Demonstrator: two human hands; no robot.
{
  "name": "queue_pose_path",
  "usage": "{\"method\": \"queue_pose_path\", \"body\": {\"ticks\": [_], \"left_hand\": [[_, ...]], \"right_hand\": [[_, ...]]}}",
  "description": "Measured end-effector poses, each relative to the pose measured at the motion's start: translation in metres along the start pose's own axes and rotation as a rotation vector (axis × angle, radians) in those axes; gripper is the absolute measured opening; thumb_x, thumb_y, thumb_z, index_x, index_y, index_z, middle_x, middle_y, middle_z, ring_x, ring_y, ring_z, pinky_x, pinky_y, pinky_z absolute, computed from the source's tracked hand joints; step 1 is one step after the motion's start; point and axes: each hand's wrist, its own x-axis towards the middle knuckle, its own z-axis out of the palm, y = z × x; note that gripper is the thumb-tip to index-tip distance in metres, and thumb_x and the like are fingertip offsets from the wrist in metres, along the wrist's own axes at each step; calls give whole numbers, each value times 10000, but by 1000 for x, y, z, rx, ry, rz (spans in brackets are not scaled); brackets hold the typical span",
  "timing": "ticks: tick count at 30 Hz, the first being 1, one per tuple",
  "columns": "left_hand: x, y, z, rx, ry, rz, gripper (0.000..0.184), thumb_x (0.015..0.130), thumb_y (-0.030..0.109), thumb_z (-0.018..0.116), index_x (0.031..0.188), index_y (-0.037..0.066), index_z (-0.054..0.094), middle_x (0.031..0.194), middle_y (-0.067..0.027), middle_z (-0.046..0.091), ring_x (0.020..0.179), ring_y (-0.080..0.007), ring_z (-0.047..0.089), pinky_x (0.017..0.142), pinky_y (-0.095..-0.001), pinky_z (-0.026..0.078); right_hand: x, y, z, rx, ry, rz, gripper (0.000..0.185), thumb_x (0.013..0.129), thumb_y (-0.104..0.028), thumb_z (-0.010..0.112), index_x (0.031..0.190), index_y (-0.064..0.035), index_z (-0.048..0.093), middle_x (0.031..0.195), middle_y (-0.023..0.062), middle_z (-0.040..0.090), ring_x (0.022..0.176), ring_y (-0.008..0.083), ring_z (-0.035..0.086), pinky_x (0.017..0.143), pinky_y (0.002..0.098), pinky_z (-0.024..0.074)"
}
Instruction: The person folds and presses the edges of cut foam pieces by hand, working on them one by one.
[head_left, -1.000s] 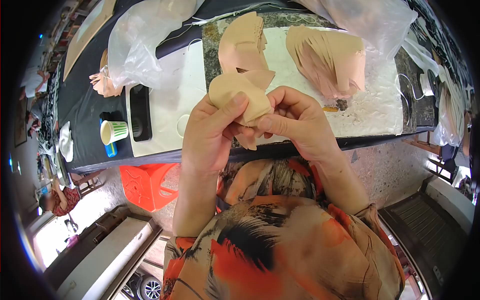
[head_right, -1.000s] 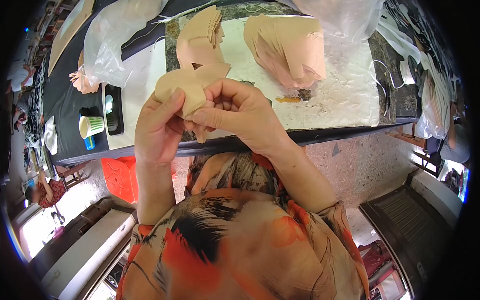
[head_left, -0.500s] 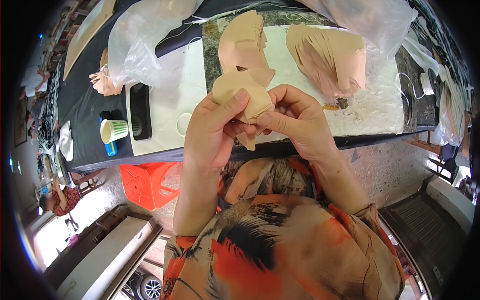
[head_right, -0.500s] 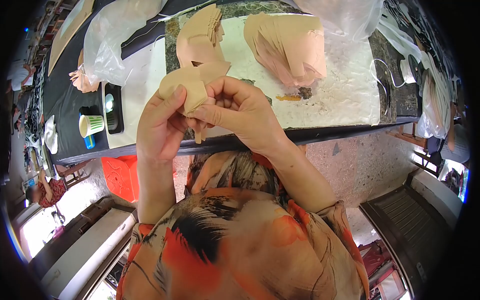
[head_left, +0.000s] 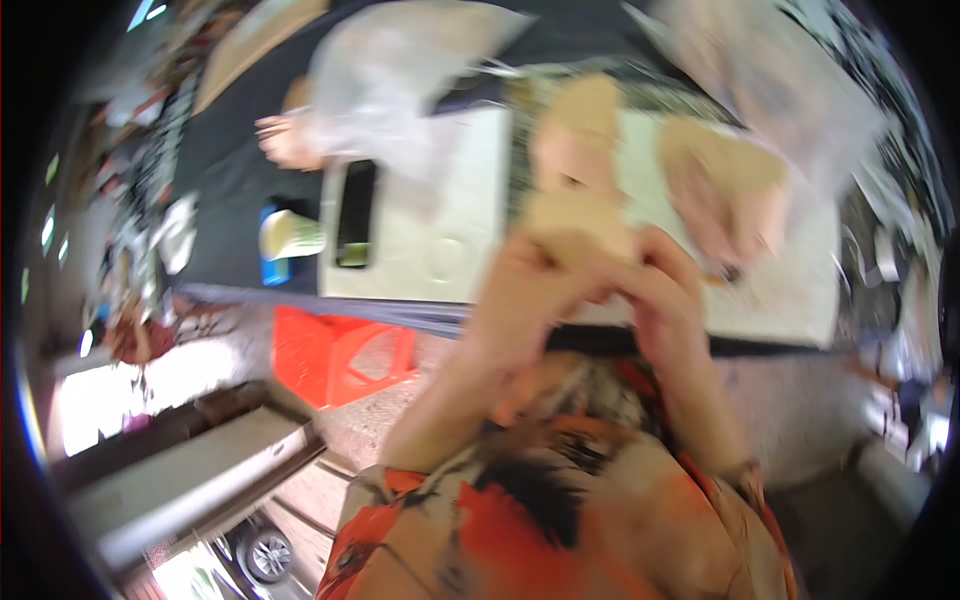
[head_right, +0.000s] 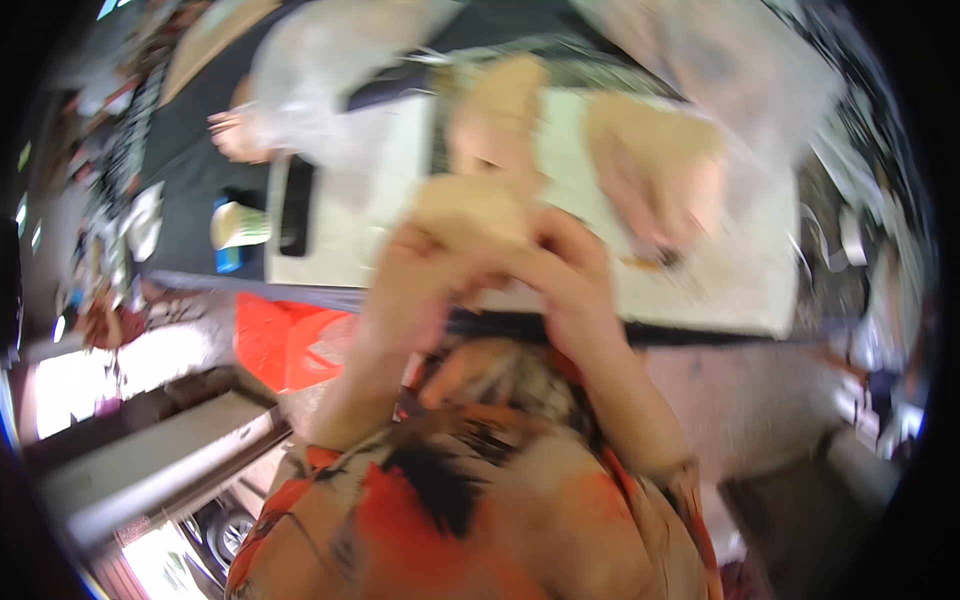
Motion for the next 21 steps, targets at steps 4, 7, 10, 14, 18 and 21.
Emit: {"method": "queue_pose_path", "body": {"ticks": [4, 7, 10, 14, 18, 21], "left_hand": [[-4, 20, -6, -48, -82, -12, 411, 759, 82, 742, 1122, 39, 554, 852, -34, 634, 677, -66, 587, 489, -182, 395], [-10, 25, -6, -162, -114, 18, 416, 772, 93, 731, 1130, 36, 525, 851, -44, 630, 656, -76, 577, 470, -189, 383], [-7, 26, -9, -173, -124, 26, 405, 777, 99, 719, 1122, 31, 517, 839, -41, 620, 648, -76, 568, 470, -192, 390], [-17, 31, -16, -49, -135, 41, 391, 782, 100, 695, 1118, 24, 511, 820, -41, 605, 615, -76, 557, 473, -194, 402], [-22, 34, -16, 56, -124, 50, 391, 766, 81, 672, 1114, 16, 506, 811, -39, 598, 577, -72, 536, 469, -197, 414], [-22, 36, -15, 76, -95, 79, 392, 746, 63, 647, 1107, 11, 505, 798, -32, 590, 562, -68, 522, 464, -197, 418]], "right_hand": [[2, 0, 11, 102, 5, 1, 76, 766, -43, 574, 816, -26, 520, 752, 55, 596, 640, 105, 544, 596, 228, 428], [0, -6, 11, 35, -53, 51, 108, 773, -38, 612, 828, -24, 520, 778, 50, 604, 667, 112, 560, 638, 252, 461], [4, -9, 10, 9, -75, 26, 126, 760, -36, 633, 840, -22, 536, 786, 43, 608, 677, 109, 563, 642, 259, 467], [-1, -6, 13, 34, -79, 45, 144, 743, -44, 649, 850, -19, 557, 801, 48, 617, 680, 110, 564, 641, 261, 468], [-2, -9, 12, 62, -131, 86, 162, 732, -53, 657, 856, -15, 560, 809, 55, 622, 684, 116, 568, 643, 263, 470], [-1, -9, 14, 122, -150, 174, 192, 733, -79, 680, 866, -17, 556, 802, 53, 618, 686, 125, 573, 650, 264, 474]]}}
